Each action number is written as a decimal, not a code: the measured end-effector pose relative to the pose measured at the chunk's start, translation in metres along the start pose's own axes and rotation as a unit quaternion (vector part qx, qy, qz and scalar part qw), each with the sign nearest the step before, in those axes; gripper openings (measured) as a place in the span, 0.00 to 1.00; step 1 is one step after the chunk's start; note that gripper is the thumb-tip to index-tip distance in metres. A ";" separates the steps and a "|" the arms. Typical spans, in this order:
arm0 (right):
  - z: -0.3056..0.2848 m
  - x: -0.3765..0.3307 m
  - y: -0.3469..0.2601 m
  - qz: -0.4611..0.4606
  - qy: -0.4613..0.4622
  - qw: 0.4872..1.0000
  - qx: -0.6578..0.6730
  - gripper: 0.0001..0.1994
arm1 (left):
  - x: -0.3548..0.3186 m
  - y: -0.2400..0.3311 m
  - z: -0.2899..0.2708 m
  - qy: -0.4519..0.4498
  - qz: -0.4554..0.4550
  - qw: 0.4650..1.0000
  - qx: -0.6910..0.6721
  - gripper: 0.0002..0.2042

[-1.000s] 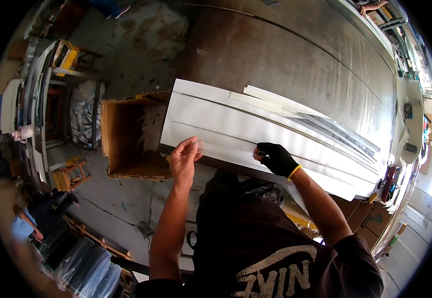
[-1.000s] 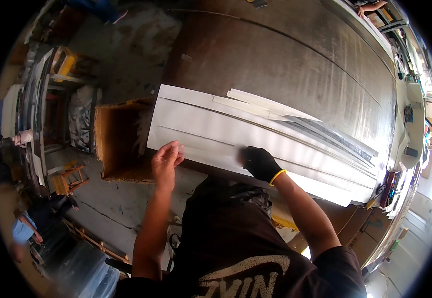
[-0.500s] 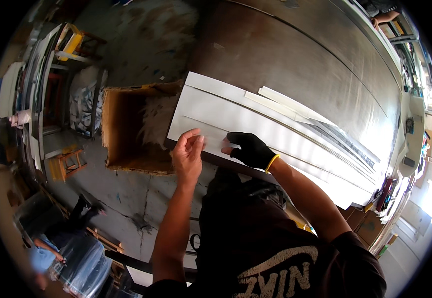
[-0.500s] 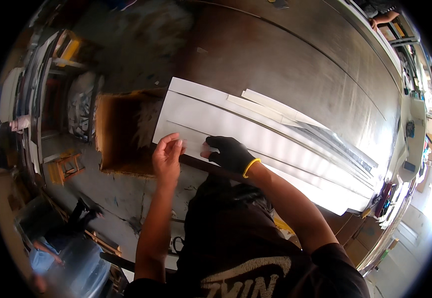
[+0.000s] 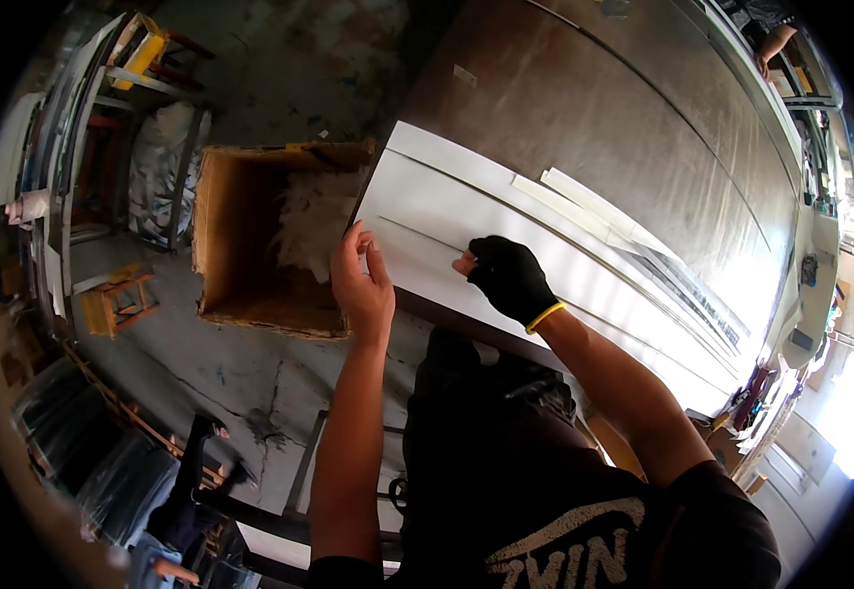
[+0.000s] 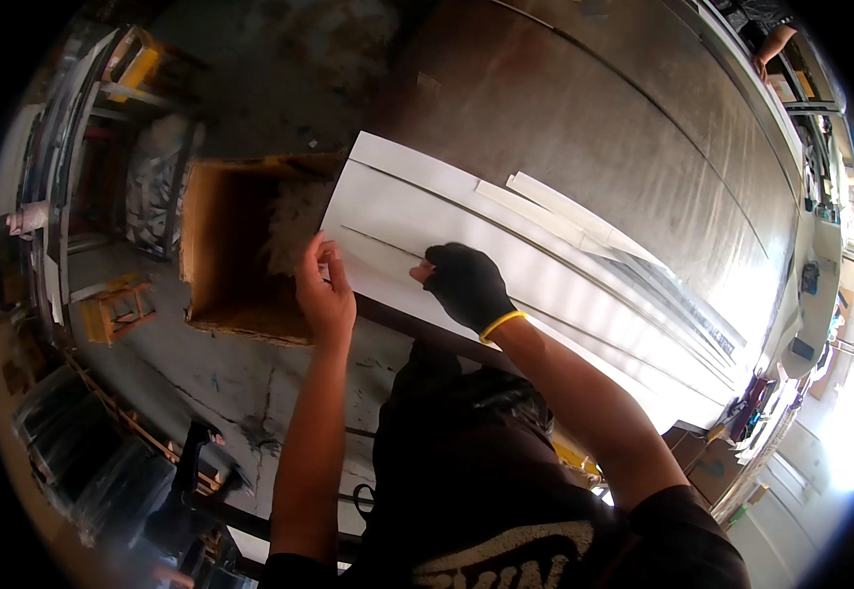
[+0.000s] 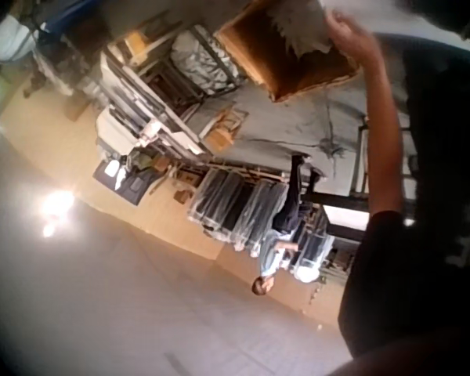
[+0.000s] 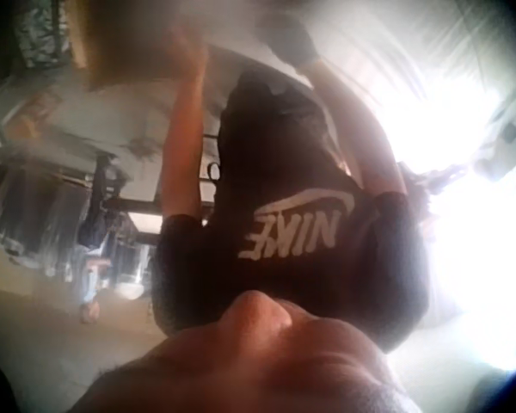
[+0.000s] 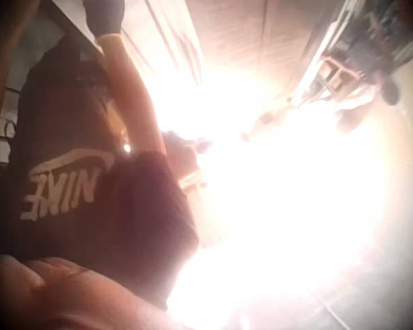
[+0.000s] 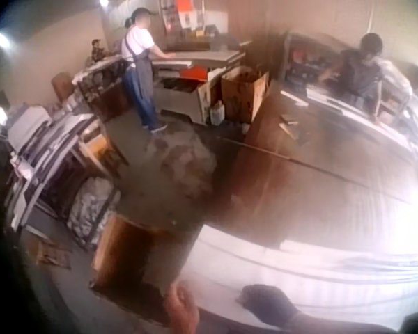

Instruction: The person aligns and stacks several long, thin white and dark strips on a large workbench. They use a yellow-handled roller tool to press down on the strips, smoothing them out and securing them in place.

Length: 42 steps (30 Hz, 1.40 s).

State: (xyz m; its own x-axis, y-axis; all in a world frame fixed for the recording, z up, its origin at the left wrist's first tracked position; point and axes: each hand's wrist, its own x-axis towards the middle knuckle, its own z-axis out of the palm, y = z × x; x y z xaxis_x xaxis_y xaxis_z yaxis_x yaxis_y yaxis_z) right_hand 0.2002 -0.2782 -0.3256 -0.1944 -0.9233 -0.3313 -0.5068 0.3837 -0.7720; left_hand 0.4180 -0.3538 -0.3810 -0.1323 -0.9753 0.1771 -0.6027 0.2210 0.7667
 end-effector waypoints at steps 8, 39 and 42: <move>0.020 0.022 -0.002 -0.067 0.064 0.992 -0.087 0.11 | -0.004 -0.012 0.020 0.092 0.063 0.986 0.121 0.22; 0.025 0.025 -0.004 -0.061 0.062 0.989 -0.117 0.11 | -0.001 -0.013 0.020 0.095 0.083 0.982 0.139 0.19; 0.027 0.025 -0.003 -0.062 0.070 0.990 -0.105 0.11 | 0.001 -0.013 0.020 0.097 0.086 0.982 0.137 0.19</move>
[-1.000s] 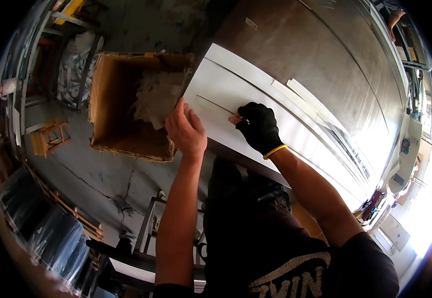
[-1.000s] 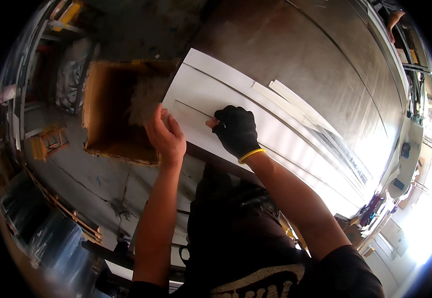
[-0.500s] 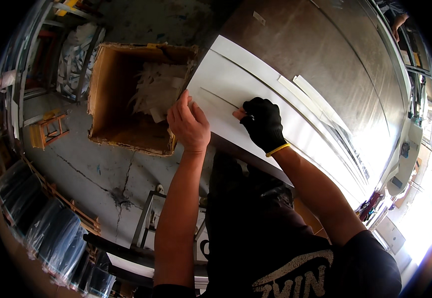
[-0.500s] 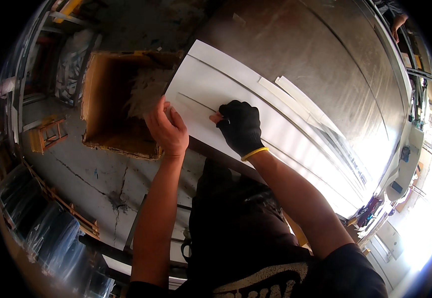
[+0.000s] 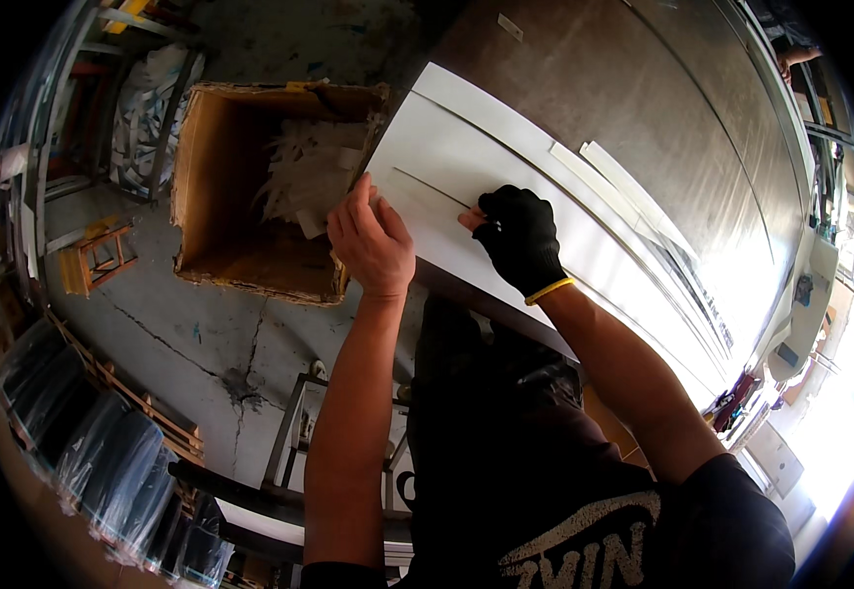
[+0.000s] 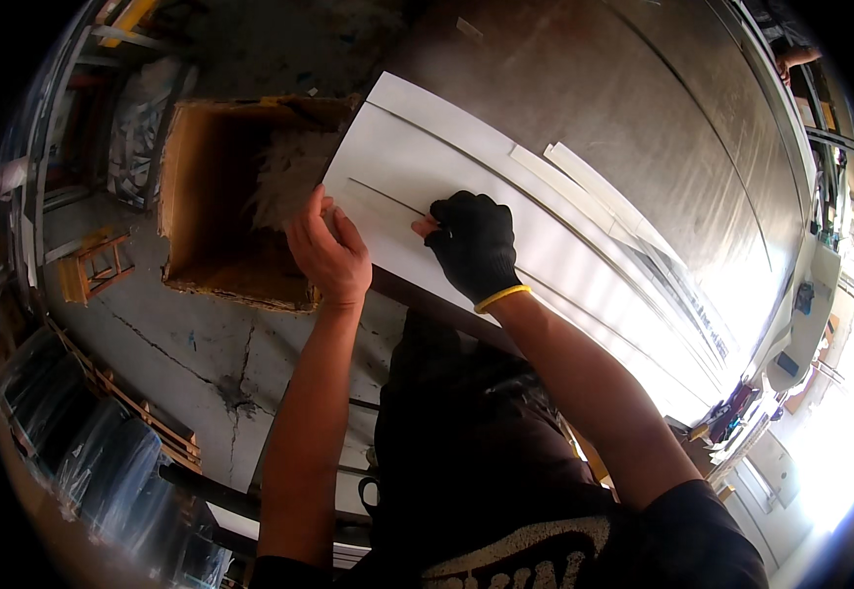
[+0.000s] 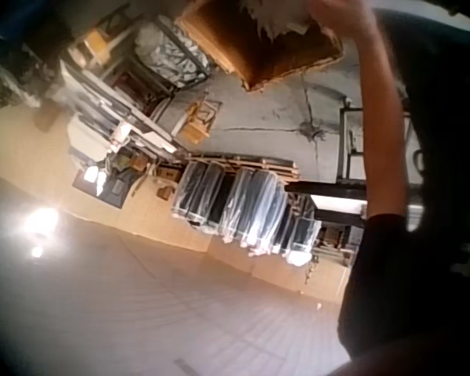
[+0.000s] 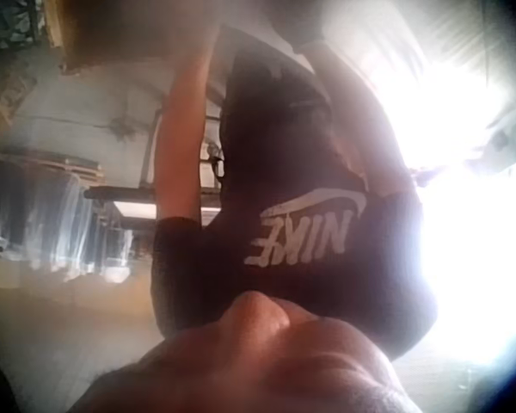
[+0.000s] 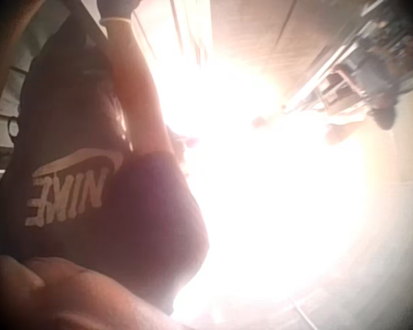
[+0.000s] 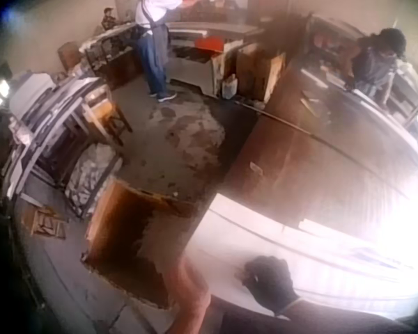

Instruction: The person aligns and stacks several long, thin white and dark strips on a large workbench. They use a yellow-handled roller tool to press down on the strips, smoothing them out and securing them in place.

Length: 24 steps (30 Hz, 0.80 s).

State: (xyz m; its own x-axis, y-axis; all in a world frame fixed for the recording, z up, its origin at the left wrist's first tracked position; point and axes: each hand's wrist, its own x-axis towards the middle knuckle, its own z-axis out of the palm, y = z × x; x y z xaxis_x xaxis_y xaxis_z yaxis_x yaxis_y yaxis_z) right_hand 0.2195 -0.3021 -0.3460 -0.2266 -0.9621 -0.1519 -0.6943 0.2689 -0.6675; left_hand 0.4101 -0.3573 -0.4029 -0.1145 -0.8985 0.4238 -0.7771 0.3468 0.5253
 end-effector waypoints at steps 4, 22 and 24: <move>0.000 -0.001 0.001 -0.010 0.007 1.000 0.006 0.10 | 0.000 0.001 0.000 0.000 -0.001 1.000 0.005 0.19; 0.003 0.000 0.000 0.004 0.007 1.000 -0.004 0.10 | 0.000 0.001 -0.001 -0.005 -0.005 1.000 0.007 0.19; 0.003 0.000 0.001 0.000 0.011 1.000 -0.003 0.09 | 0.001 0.002 -0.002 -0.014 -0.009 1.000 0.019 0.19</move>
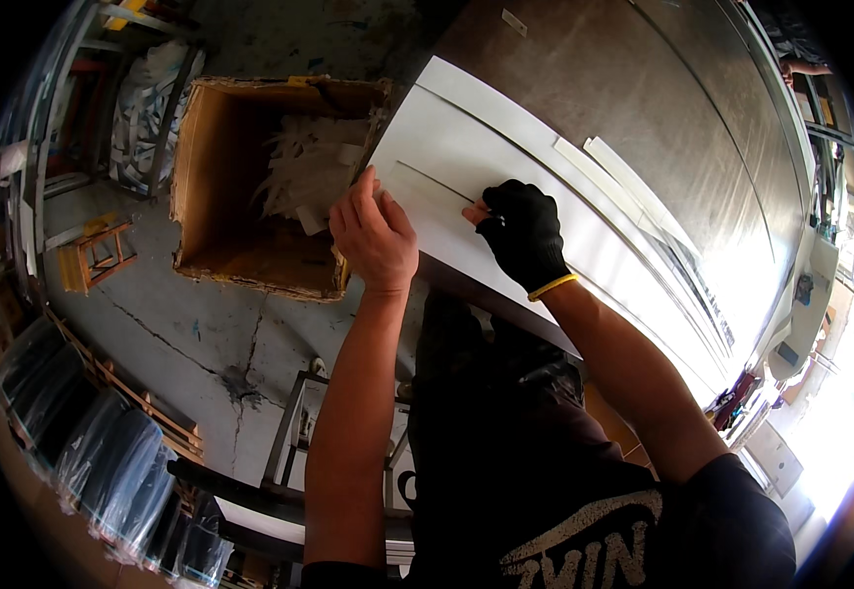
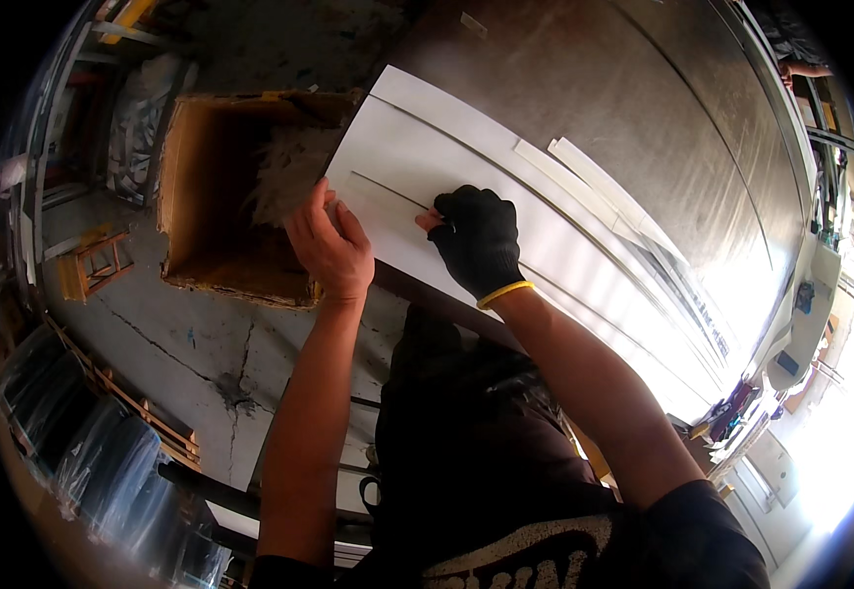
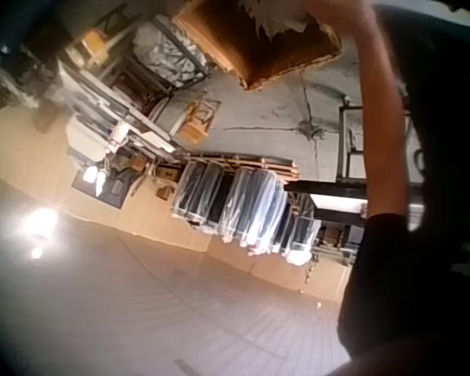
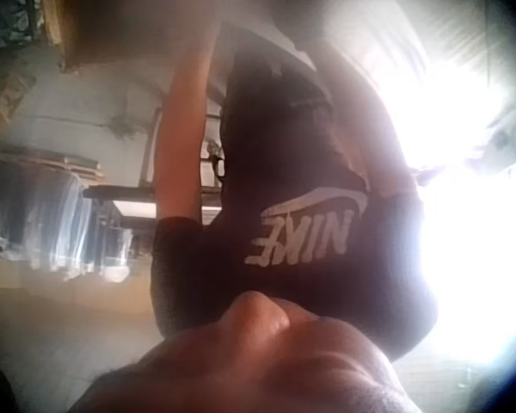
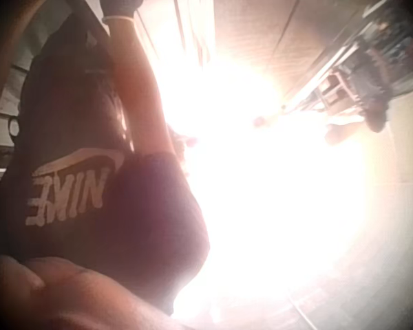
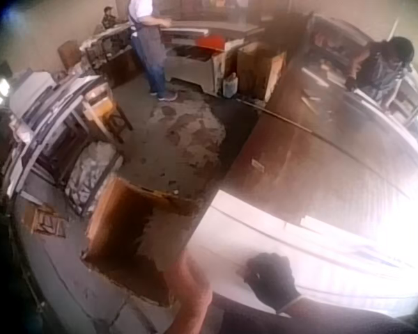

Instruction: The person aligns and stacks several long, thin white and dark strips on a large workbench. They use a yellow-handled roller tool to press down on the strips, smoothing them out and securing them in place.

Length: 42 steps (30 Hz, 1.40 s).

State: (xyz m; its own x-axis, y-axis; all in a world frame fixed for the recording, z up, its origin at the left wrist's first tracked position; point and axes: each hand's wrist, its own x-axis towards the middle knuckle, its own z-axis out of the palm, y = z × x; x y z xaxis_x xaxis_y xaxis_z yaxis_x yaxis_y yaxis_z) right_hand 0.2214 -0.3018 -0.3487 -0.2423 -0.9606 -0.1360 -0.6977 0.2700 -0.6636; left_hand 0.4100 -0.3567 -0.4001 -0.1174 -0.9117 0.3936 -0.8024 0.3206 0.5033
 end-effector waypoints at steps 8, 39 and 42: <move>0.001 -0.001 0.000 -0.001 0.005 1.000 -0.010 0.10 | -0.001 0.000 0.001 -0.004 -0.005 1.000 0.001 0.19; -0.021 0.001 -0.012 0.045 -0.053 0.998 -0.004 0.17 | 0.002 0.010 -0.011 -0.110 0.049 0.985 0.126 0.30; -0.033 -0.002 -0.008 0.073 -0.092 0.993 -0.016 0.19 | 0.003 0.012 -0.013 -0.110 0.055 0.983 0.136 0.29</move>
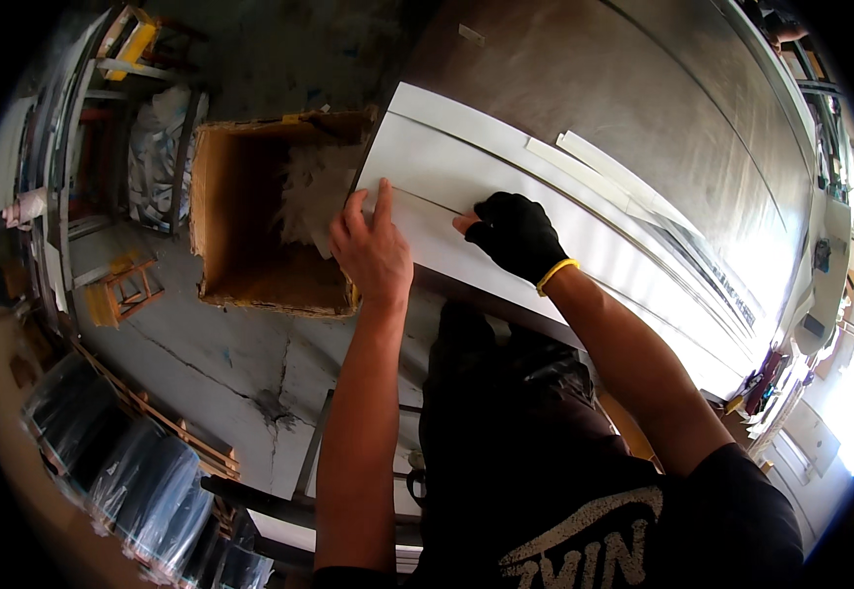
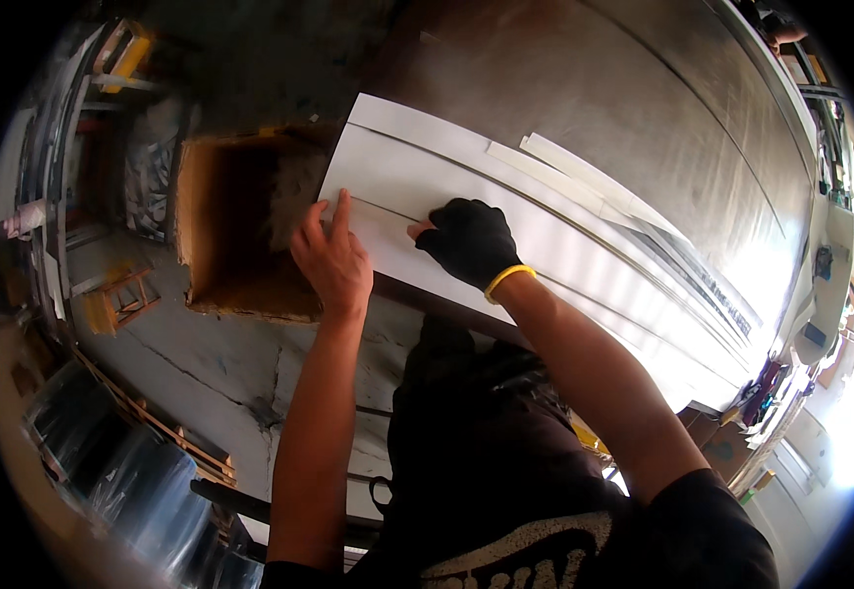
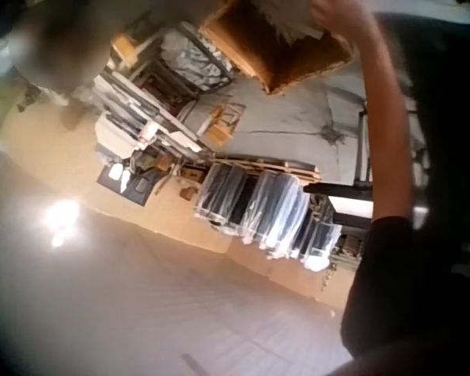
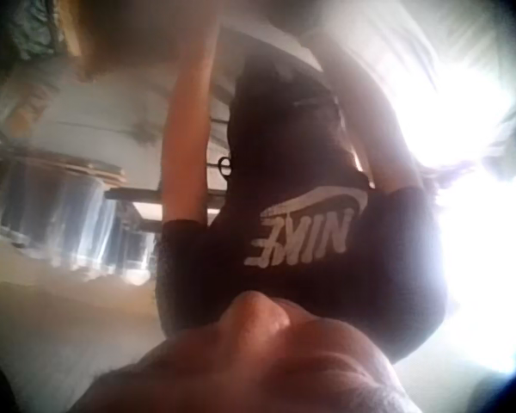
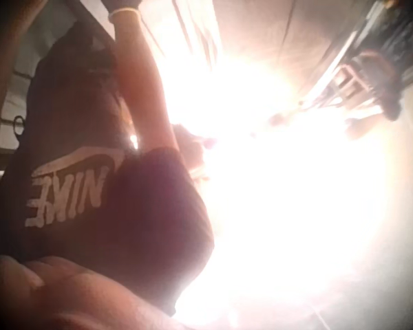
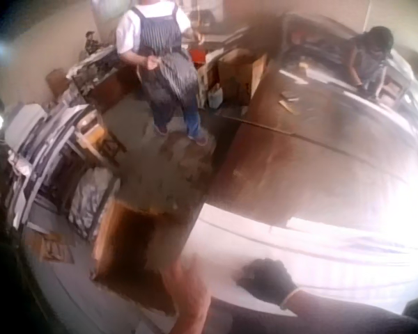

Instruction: The person aligns and stacks several long, thin white and dark strips on a large workbench. They use a yellow-handled roller tool to press down on the strips, smoothing them out and securing them in place.

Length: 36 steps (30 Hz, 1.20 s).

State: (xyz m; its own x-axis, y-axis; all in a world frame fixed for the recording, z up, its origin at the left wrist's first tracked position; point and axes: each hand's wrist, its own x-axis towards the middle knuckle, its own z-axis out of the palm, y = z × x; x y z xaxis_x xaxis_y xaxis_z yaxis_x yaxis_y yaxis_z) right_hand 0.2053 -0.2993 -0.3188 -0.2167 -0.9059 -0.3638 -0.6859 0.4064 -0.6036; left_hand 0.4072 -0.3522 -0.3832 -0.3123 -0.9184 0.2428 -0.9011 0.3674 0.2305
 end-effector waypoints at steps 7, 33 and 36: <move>-0.018 -0.059 0.066 -0.026 0.020 0.999 -0.018 0.19 | -0.002 -0.003 0.009 0.018 0.006 1.000 -0.003 0.29; -0.043 -0.147 0.152 0.085 0.143 0.984 -0.058 0.18 | -0.003 -0.005 0.012 0.036 0.057 0.998 -0.005 0.30; -0.043 -0.146 0.152 0.087 0.144 0.984 -0.054 0.19 | -0.004 -0.006 0.013 0.029 0.054 0.998 0.006 0.29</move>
State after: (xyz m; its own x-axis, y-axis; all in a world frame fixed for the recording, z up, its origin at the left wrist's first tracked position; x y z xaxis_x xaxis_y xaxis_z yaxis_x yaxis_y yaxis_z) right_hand 0.1026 -0.1099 -0.3269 -0.5145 -0.8259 -0.2303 -0.6869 0.5578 -0.4658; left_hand 0.4103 -0.3531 -0.3973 -0.3908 -0.8630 0.3202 -0.8664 0.4623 0.1886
